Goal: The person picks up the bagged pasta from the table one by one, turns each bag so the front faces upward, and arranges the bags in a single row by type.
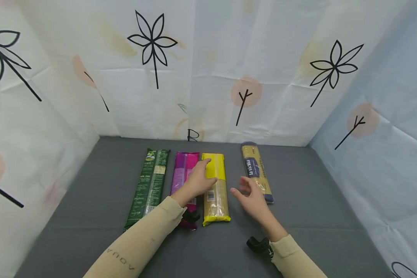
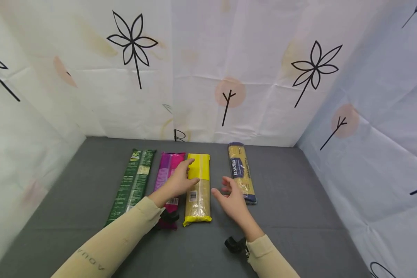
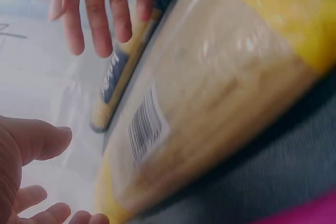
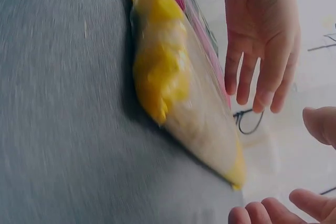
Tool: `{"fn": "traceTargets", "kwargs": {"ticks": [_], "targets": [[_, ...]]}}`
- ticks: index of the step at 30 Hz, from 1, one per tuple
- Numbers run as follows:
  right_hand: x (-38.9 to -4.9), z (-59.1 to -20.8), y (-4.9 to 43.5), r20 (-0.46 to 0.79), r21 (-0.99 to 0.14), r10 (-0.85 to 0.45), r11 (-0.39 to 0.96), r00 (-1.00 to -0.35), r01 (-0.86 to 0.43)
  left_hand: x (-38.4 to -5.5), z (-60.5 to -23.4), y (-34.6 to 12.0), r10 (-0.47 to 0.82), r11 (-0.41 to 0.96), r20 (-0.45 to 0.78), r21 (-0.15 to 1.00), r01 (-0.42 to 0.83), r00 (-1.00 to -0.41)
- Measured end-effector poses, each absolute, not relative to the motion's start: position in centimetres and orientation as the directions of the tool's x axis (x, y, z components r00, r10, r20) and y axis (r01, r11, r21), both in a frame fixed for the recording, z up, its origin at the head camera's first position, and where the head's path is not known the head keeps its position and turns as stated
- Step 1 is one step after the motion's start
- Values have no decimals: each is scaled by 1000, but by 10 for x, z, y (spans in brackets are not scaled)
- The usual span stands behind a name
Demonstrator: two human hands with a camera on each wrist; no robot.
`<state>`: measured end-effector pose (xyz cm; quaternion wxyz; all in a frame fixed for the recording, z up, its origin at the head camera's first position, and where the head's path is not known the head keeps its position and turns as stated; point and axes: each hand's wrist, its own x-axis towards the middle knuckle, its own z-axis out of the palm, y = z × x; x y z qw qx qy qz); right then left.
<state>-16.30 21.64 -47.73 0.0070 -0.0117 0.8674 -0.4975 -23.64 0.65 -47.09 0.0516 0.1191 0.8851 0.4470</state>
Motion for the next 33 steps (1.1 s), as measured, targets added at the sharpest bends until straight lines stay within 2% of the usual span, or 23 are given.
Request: {"fn": "traceTargets", "kwargs": {"ticks": [18, 33], "targets": [[-158, -490, 184, -189, -845, -39, 516, -981, 142, -242, -479, 0, 224, 596, -67, 799, 82, -972], [-160, -486, 172, -233, -811, -46, 560, -971, 168, -247, -484, 2, 236, 678, -138, 733, 61, -962]]}}
